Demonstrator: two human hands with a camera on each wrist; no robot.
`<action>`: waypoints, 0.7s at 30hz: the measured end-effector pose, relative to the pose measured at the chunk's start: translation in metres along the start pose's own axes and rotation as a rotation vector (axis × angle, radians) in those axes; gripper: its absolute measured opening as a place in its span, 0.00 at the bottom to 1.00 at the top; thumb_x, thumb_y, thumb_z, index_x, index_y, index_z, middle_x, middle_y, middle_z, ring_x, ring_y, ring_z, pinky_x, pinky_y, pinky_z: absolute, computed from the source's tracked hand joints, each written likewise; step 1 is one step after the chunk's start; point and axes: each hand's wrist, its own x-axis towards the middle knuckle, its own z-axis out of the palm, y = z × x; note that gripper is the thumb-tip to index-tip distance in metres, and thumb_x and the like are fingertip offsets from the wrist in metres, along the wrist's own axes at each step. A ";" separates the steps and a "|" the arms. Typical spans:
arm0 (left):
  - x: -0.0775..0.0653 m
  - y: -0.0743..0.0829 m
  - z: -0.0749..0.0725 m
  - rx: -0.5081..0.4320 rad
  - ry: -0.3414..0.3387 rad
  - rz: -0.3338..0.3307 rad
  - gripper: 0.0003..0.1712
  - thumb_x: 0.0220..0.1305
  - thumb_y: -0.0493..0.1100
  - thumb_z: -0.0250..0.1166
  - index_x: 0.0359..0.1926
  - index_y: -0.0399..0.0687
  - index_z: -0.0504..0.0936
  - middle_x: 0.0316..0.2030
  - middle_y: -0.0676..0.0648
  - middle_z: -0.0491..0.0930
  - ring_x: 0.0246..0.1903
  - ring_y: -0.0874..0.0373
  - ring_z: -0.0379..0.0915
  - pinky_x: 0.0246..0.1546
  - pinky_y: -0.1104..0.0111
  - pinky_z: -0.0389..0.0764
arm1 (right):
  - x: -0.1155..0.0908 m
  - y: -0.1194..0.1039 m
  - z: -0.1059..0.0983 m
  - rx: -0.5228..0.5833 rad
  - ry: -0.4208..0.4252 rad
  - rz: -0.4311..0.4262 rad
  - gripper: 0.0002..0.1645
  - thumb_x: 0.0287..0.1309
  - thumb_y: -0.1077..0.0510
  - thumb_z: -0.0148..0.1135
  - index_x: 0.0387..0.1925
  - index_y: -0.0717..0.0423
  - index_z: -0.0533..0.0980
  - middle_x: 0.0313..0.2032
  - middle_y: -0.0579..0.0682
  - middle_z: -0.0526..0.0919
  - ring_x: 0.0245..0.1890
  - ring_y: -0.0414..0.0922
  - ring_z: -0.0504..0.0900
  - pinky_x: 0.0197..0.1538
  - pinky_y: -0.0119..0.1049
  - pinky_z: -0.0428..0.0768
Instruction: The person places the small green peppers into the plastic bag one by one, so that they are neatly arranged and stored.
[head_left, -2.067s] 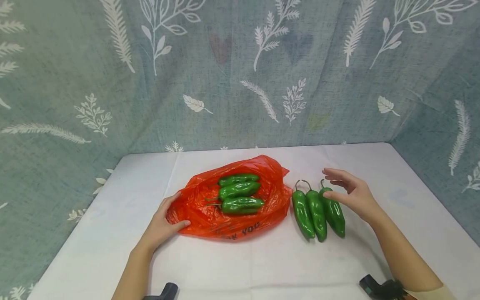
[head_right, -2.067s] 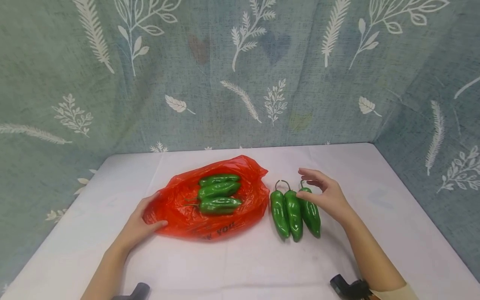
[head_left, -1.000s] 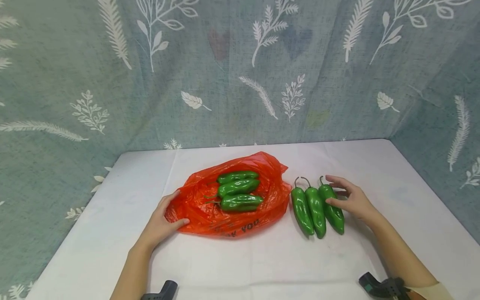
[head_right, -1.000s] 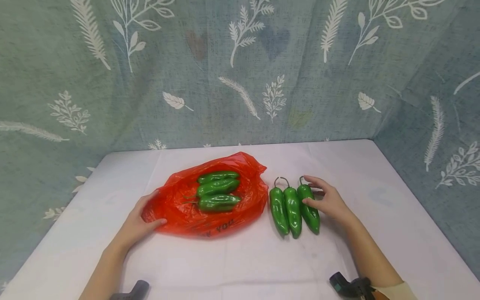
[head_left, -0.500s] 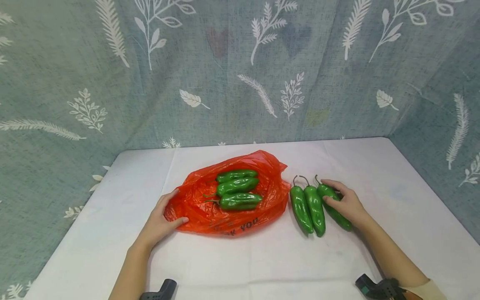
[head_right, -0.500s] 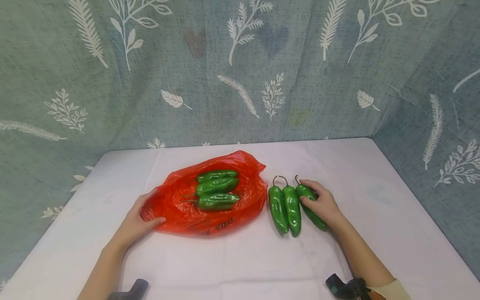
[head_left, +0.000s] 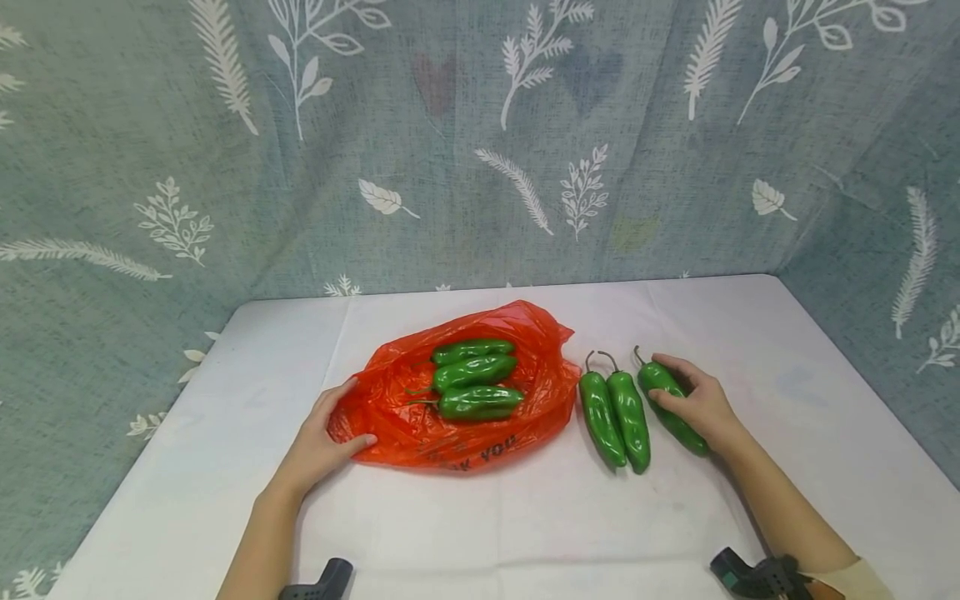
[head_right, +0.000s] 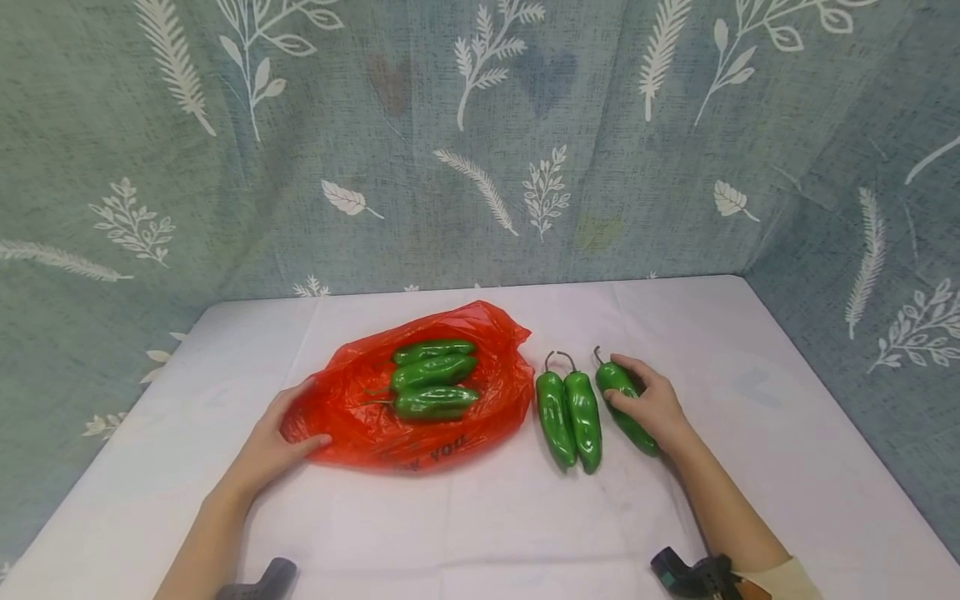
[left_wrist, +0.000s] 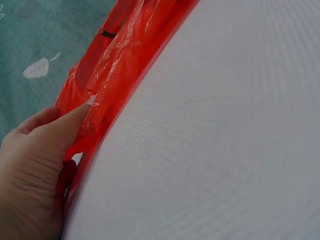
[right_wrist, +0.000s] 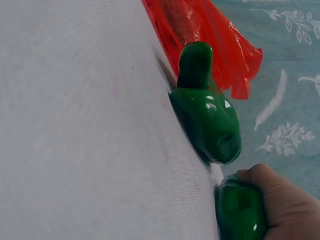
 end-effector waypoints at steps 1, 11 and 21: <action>0.000 0.000 0.000 0.000 0.000 -0.001 0.51 0.50 0.51 0.73 0.71 0.57 0.55 0.66 0.45 0.60 0.67 0.44 0.54 0.62 0.40 0.60 | 0.000 -0.001 0.000 0.004 -0.006 0.010 0.39 0.55 0.61 0.64 0.66 0.63 0.61 0.64 0.66 0.65 0.65 0.62 0.62 0.67 0.57 0.60; 0.001 -0.001 0.000 0.002 0.009 0.029 0.50 0.50 0.49 0.73 0.71 0.56 0.56 0.65 0.45 0.61 0.67 0.44 0.54 0.63 0.40 0.59 | 0.000 -0.004 -0.001 0.027 -0.024 0.090 0.45 0.54 0.58 0.67 0.69 0.62 0.57 0.67 0.67 0.60 0.66 0.63 0.59 0.67 0.58 0.59; 0.001 -0.002 0.000 0.003 0.007 0.016 0.51 0.50 0.50 0.73 0.71 0.57 0.56 0.66 0.45 0.60 0.67 0.44 0.54 0.63 0.41 0.59 | -0.001 -0.005 -0.002 0.095 0.033 0.121 0.44 0.55 0.56 0.66 0.69 0.60 0.57 0.66 0.64 0.63 0.66 0.60 0.60 0.67 0.57 0.59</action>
